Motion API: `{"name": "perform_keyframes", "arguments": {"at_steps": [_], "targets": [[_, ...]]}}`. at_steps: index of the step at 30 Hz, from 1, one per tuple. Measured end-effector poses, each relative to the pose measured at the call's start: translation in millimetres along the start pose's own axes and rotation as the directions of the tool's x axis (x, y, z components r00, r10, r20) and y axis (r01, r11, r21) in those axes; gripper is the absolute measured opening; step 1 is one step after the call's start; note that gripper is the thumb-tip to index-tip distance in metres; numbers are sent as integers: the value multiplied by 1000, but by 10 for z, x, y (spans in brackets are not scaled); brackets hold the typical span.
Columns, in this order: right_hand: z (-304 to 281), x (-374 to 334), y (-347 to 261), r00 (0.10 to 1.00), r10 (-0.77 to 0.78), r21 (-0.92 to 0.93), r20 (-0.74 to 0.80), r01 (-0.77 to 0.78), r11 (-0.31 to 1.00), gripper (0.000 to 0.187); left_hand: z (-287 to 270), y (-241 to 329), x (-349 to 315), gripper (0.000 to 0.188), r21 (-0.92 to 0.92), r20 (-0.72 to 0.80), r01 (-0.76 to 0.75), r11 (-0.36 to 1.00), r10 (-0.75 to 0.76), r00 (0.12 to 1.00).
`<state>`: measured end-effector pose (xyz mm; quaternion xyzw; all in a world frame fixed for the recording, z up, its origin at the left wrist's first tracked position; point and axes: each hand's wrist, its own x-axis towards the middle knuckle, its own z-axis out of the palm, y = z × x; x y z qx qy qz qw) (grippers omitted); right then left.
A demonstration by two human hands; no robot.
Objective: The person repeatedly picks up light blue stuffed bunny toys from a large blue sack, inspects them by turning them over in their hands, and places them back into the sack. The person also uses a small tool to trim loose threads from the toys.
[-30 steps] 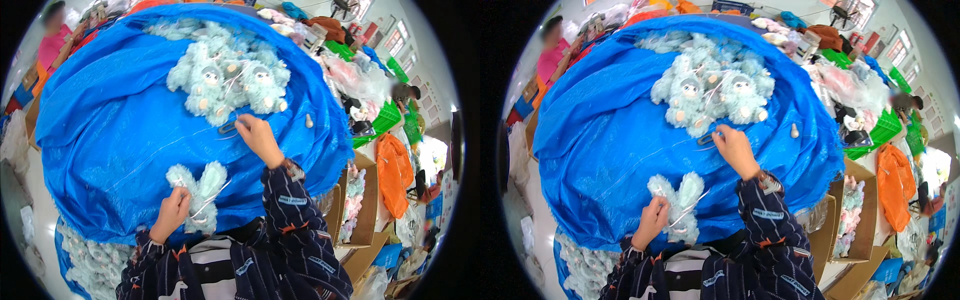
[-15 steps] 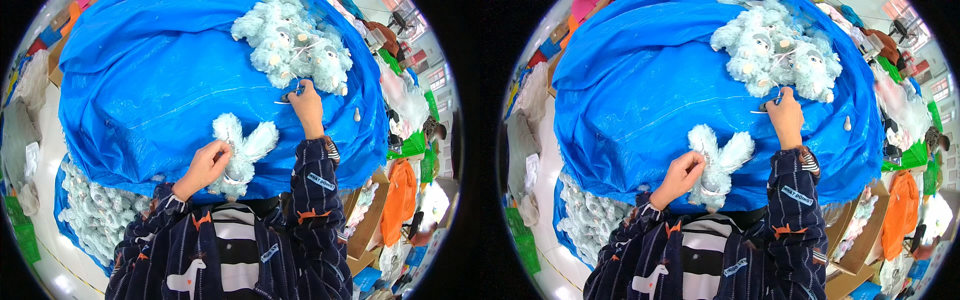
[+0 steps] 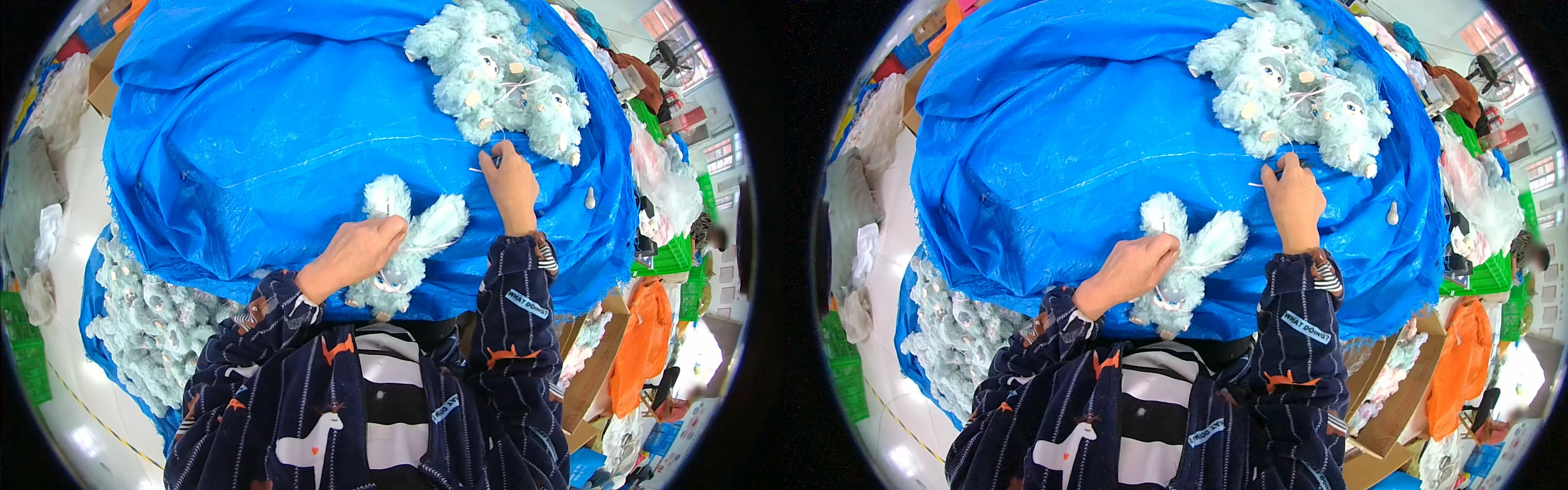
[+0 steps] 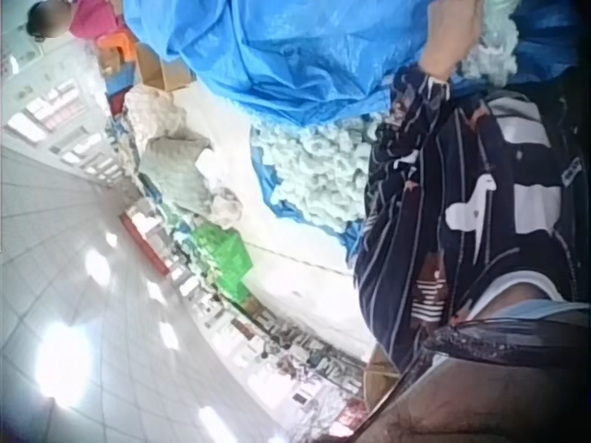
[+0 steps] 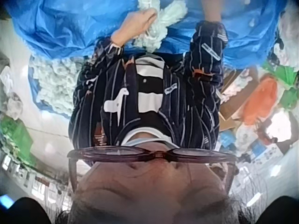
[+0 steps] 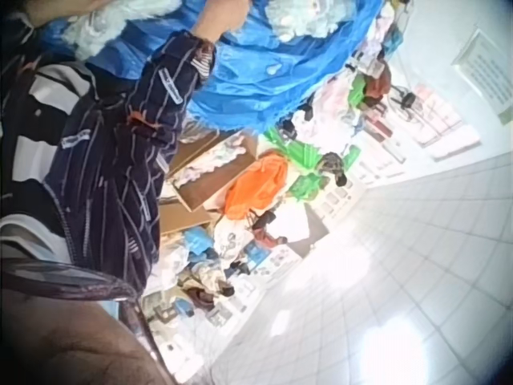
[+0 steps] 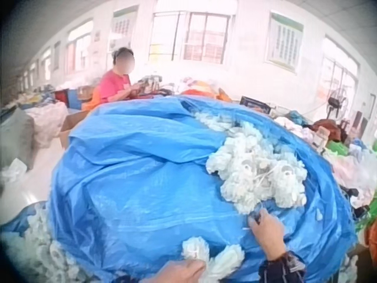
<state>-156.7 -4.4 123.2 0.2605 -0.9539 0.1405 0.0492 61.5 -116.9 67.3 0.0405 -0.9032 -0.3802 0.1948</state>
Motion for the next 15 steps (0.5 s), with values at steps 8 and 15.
{"name": "perform_keyframes", "arguments": {"at_steps": [8, 15], "targets": [[90, 141, 432, 989, 147, 668, 5, -112, 736, 58, -12, -67, 16, 11, -13, 16, 138, 990, -138, 990], [-208, -948, 210, 949, -174, 963, 264, -269, -5, 31, -8, -111, -12, 8, -151, 10, 163, 975, -164, 986]]}}
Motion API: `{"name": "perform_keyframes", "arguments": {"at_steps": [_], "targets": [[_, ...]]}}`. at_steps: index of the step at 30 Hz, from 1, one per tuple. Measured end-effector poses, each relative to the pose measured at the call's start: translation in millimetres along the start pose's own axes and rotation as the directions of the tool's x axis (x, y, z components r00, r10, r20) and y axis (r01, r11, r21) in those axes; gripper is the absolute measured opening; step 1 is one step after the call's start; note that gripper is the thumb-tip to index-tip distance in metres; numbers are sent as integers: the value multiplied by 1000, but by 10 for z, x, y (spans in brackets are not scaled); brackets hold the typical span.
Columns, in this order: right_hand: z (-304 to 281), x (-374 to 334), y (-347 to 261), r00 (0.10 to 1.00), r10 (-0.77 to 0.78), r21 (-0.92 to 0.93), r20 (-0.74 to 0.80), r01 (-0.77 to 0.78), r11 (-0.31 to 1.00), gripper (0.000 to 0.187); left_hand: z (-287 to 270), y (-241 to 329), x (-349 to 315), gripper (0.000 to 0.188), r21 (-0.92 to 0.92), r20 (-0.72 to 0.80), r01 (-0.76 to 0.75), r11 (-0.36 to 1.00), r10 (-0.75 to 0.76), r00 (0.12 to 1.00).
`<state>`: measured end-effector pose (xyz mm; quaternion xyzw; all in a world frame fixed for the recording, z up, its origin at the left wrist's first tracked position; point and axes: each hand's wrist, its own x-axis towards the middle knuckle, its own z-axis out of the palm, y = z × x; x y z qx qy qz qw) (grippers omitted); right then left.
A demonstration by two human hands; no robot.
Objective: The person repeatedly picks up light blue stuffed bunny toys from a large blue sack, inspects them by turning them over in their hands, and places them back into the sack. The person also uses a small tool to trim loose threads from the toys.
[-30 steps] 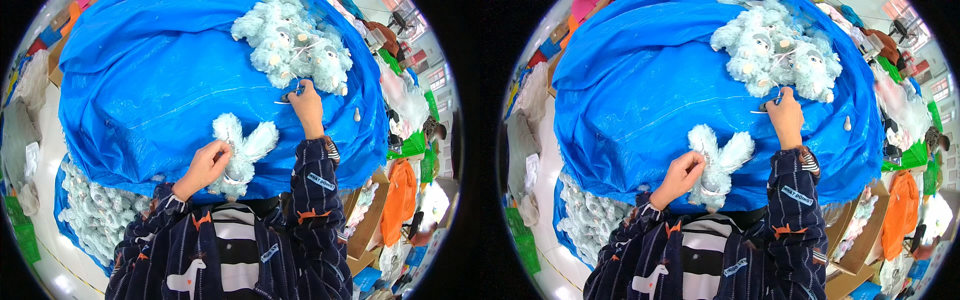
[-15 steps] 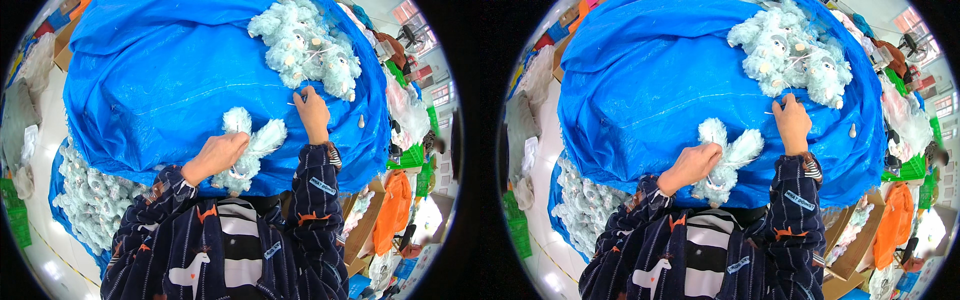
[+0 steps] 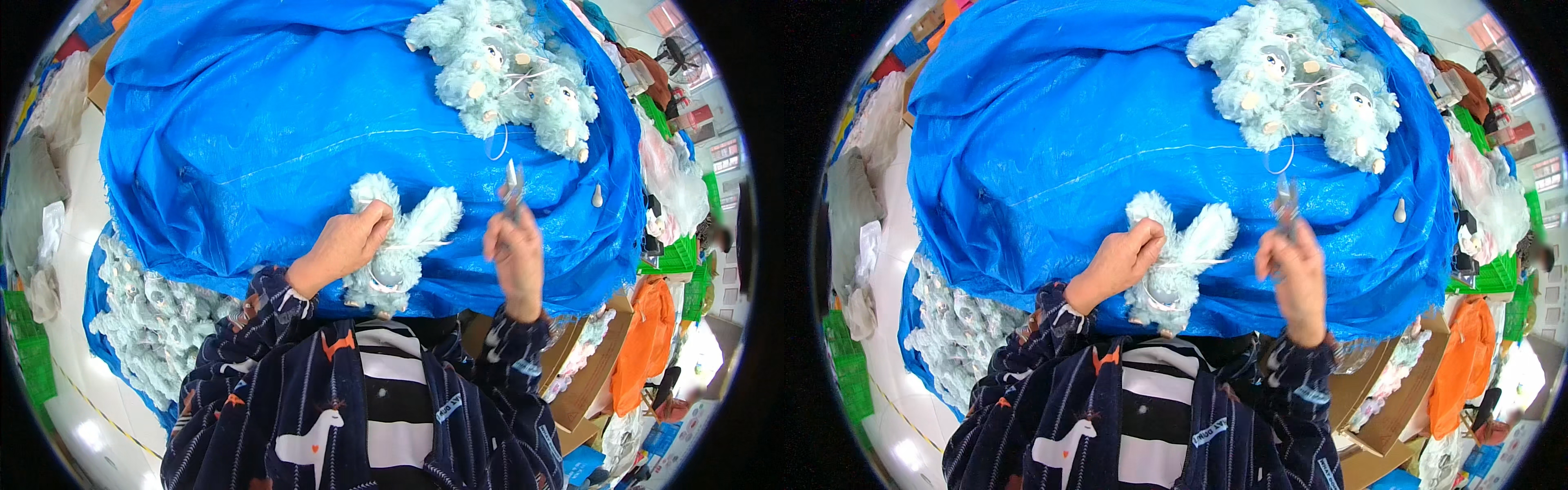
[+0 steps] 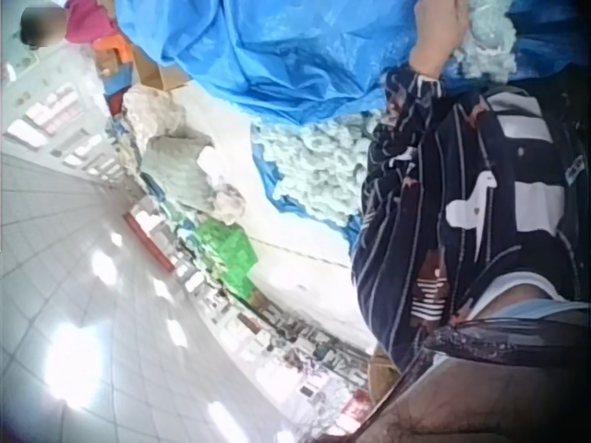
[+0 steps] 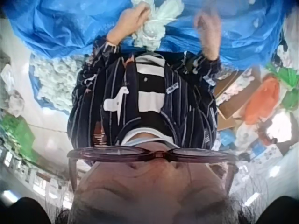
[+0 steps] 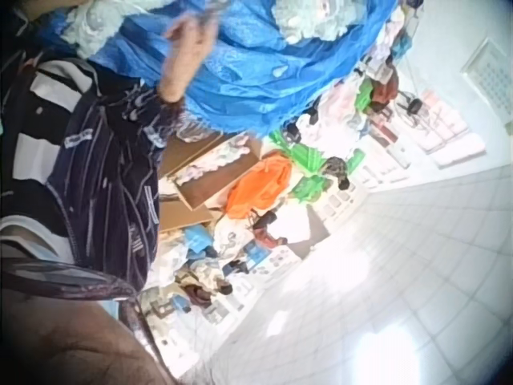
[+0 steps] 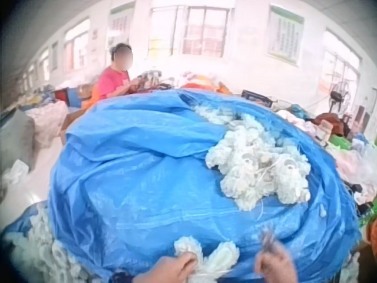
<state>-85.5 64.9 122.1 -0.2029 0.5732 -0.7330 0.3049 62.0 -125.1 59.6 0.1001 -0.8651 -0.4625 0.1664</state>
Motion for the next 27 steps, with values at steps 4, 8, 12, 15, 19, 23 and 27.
{"name": "perform_keyframes", "arguments": {"at_steps": [4, 8, 12, 15, 19, 23, 27], "targets": [[294, -333, 461, 982, 177, -180, 62, -164, 970, 25, 15, 10, -4, 8, -52, 22, 9, 999, -8, 1000], [393, -263, 602, 942, -277, -753, 188, 319, 575, 23, 50, -22, -22, 9, -127, 28, 51, 991, -48, 998], [437, -303, 525, 965, -185, -850, 187, 253, 462, 21, 49, -5, -10, 9, -140, 25, 48, 989, -45, 999], [397, -323, 560, 966, -147, -826, 213, 258, 501, 24, 61, -7, -12, 10, -125, 27, 40, 991, -37, 999], [428, -353, 514, 982, -104, -784, 161, 191, 591, 28, 54, 7, -18, 10, -86, 10, 18, 996, -18, 1000], [421, -332, 518, 982, -136, -809, 131, 185, 558, 28, 50, 32, -21, 10, -92, 18, 14, 996, -12, 1000], [462, -335, 554, 979, -152, -859, 133, 190, 475, 25, 52, 67, -41, 10, -64, 18, 0, 998, 1, 1000]]}}
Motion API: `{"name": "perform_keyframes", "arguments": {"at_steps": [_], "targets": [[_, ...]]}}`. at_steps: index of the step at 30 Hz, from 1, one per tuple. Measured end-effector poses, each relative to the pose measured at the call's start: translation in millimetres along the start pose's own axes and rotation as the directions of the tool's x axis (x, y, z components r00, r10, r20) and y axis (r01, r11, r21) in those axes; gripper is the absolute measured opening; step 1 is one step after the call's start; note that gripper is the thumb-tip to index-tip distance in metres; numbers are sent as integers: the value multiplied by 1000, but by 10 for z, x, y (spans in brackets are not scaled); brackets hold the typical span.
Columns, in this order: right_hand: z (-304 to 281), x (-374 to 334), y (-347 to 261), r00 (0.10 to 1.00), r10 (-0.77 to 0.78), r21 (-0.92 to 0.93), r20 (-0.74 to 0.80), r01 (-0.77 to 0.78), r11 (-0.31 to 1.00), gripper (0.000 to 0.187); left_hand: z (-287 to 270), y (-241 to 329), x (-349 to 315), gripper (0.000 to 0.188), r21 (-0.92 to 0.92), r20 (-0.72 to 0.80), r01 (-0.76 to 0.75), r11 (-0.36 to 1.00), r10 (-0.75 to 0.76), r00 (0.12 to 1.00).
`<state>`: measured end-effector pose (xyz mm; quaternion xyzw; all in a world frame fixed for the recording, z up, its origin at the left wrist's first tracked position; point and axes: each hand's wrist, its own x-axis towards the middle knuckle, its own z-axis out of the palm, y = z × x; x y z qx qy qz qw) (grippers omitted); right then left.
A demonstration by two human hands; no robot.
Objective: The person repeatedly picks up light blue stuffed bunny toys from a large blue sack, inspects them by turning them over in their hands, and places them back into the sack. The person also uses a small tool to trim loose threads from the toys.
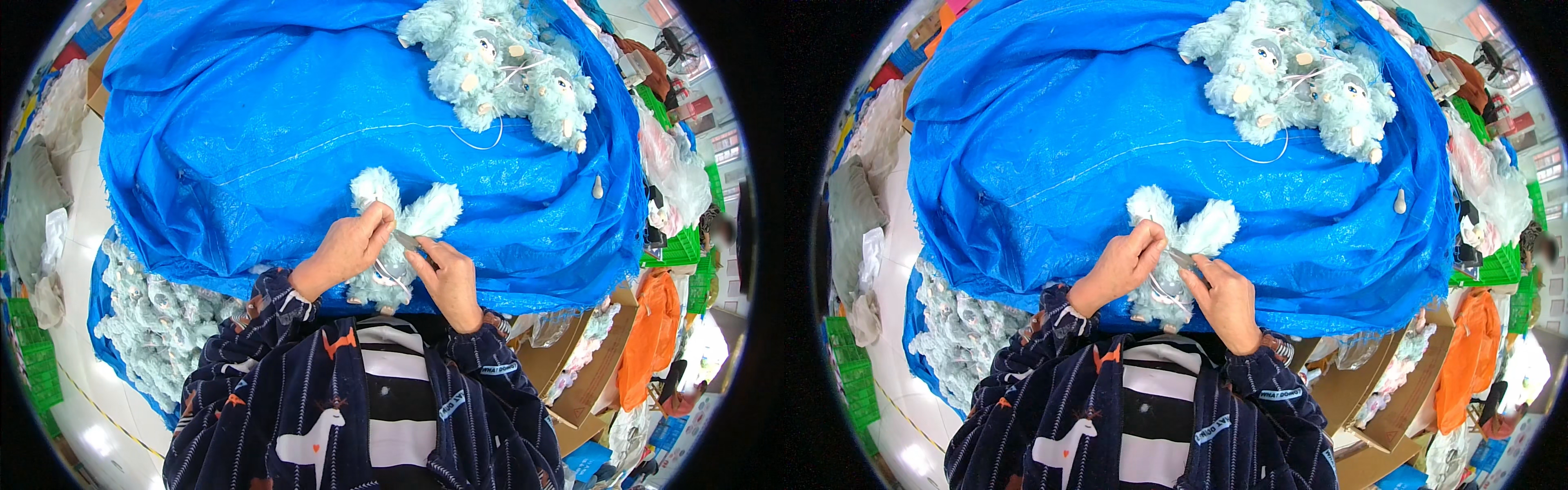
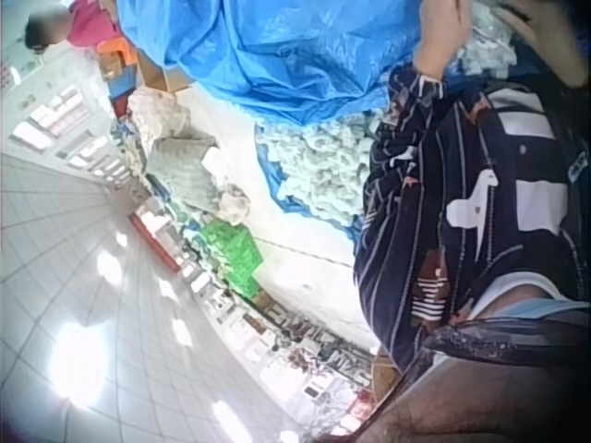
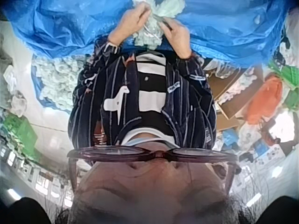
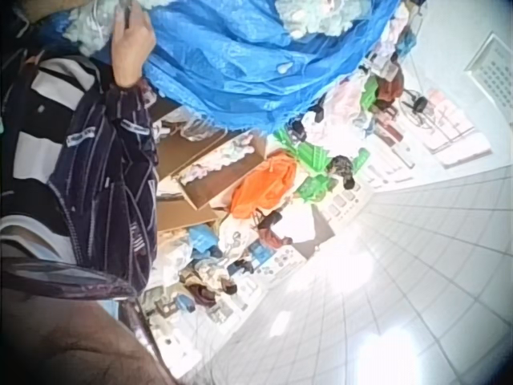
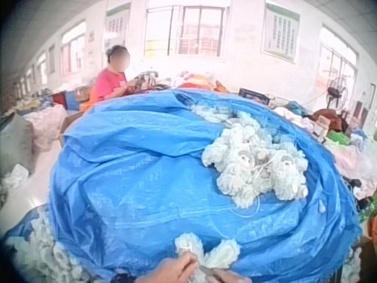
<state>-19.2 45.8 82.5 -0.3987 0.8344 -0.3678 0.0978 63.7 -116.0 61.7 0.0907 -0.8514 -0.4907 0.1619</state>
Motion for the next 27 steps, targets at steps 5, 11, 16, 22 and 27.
{"name": "perform_keyframes", "arguments": {"at_steps": [5, 11, 16, 22, 27], "targets": [[6, 12, -5, 1000, -23, -36, 10, 24, 999, 22, -6, 12, 2, 10, -35, 36, 20, 999, -19, 999], [74, 34, 69, 996, -81, 23, -46, 82, 996, 19, 16, 32, -39, 11, -80, -14, 12, 997, -13, 1000], [-434, 291, 123, 963, 11, 33, -268, -2, 999, 20, -580, 50, -381, 2, -366, -60, 160, 917, -195, 979], [-947, 942, 531, 877, 2, -198, -481, -111, 974, 31, -1466, 26, -1083, 11, 502, -276, 372, 781, -263, 924], [-918, 1173, 672, 873, -161, -449, -461, -73, 891, 36, -1419, 195, -1214, 26, 418, -368, 353, 837, -199, 908]]}}
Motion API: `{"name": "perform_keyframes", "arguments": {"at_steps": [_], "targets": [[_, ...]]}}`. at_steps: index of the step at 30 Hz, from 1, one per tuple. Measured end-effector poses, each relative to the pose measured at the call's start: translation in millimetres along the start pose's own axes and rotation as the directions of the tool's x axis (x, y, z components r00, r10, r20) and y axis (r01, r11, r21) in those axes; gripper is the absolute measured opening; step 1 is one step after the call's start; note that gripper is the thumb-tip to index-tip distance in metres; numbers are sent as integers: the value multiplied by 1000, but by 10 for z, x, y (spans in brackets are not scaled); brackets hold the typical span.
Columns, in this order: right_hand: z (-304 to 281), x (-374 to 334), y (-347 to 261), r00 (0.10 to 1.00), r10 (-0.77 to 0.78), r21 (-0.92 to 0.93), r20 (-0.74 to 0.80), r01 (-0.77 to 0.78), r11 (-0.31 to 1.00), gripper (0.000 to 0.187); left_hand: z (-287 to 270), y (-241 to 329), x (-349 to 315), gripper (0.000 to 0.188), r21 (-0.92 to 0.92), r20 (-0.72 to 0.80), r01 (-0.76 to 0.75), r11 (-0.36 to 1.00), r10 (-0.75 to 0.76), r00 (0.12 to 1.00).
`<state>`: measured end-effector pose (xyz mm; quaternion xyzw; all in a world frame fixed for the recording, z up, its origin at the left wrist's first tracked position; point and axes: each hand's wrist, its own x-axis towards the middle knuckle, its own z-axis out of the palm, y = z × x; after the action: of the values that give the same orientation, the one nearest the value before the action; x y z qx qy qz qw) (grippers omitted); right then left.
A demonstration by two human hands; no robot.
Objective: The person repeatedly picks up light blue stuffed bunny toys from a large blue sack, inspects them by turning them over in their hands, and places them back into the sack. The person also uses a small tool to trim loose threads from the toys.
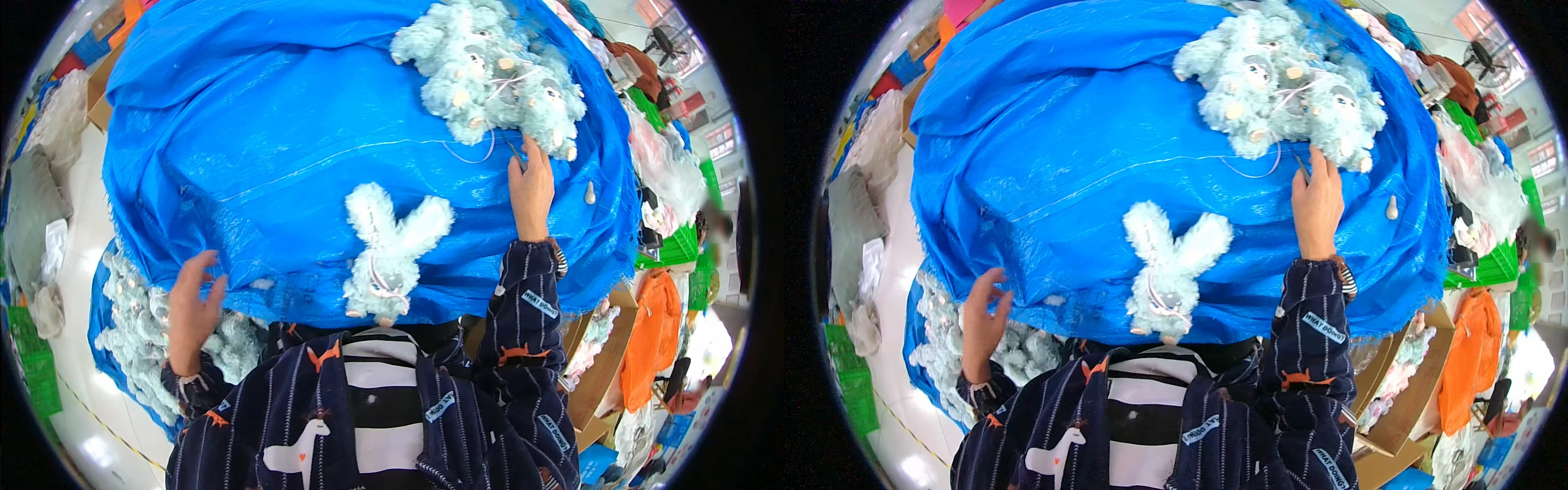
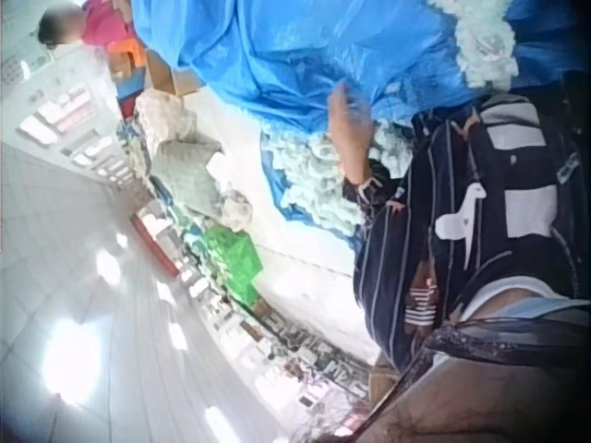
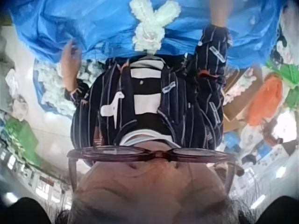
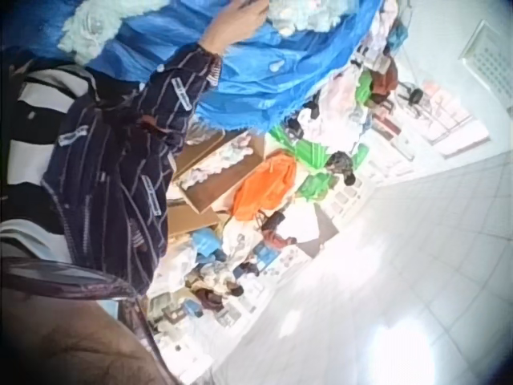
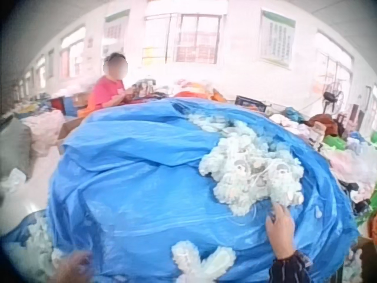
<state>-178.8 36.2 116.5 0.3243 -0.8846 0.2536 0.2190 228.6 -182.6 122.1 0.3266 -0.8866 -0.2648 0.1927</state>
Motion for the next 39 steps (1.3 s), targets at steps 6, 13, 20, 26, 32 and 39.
{"name": "perform_keyframes", "arguments": {"at_steps": [6, 13, 20, 26, 32, 39], "targets": [[-118, -332, -361, 958, -220, 30, -187, 229, 973, 31, 746, 213, 32, 30, -402, 430, -129, 906, 311, 847], [-87, -1412, -684, 633, 178, 477, 753, -712, 516, 23, 1510, 246, 200, 51, -584, 525, -13, 812, 389, 757], [192, -1517, -1023, 563, 169, 588, 809, -775, -233, 31, 1644, 475, 30, 63, -613, 457, -7, 790, 362, 812], [30, -1272, -1140, 597, 111, 581, 794, -694, -425, 33, 1536, 607, 30, 55, -718, 671, 471, 512, 330, 664], [-46, -1133, -1145, 675, 275, 729, 684, -645, -231, 35, 1673, 709, 42, 51, -833, 553, 510, 213, 302, 777], [-189, -1198, -979, 968, -98, 745, 230, -110, 658, 27, 1407, 802, 376, 45, -881, 474, 469, 70, 159, 866]]}}
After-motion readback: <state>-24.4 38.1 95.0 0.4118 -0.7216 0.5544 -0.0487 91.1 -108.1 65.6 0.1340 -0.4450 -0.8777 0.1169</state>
